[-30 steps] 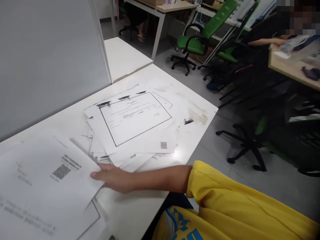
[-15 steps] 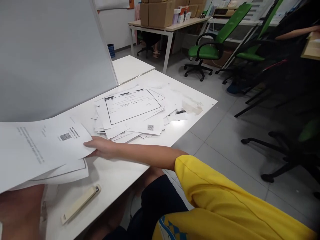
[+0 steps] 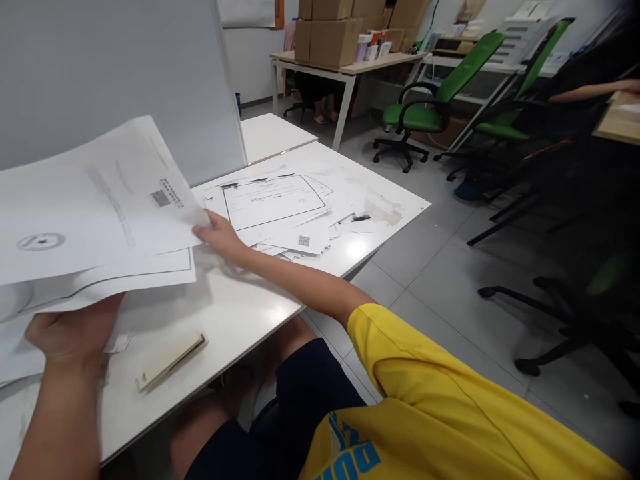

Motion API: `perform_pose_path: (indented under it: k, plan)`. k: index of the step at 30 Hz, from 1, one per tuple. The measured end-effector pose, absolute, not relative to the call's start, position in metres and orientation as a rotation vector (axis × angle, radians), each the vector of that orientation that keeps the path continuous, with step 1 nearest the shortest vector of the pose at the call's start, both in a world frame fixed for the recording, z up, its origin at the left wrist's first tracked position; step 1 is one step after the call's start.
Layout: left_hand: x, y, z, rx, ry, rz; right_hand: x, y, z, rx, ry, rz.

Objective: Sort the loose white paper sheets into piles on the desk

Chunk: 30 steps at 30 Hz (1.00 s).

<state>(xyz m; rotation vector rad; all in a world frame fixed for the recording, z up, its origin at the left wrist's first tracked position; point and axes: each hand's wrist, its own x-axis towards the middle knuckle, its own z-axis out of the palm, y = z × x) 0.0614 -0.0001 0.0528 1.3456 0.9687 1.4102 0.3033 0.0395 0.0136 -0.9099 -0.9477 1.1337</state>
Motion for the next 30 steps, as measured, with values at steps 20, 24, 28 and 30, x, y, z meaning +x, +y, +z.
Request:
perform_pose_path:
  k: [20, 24, 28, 30]
  plan:
    - [0.006, 0.028, 0.024, 0.982, 0.943, 1.555, 0.327, 0.043, -0.001, -0.828, -1.026, 0.627]
    - [0.013, 0.032, 0.017, 0.981, 0.953, 1.544, 0.322, 0.024, -0.008, -0.777, -1.001, 0.632]
    - [0.011, 0.035, 0.015, 0.918, 0.888, 1.601, 0.319, 0.012, -0.015, -0.808, -0.972, 0.693]
    - [0.011, 0.035, 0.016, 0.915, 0.859, 1.585, 0.320, 0.009, -0.017, -0.843, -1.005, 0.729]
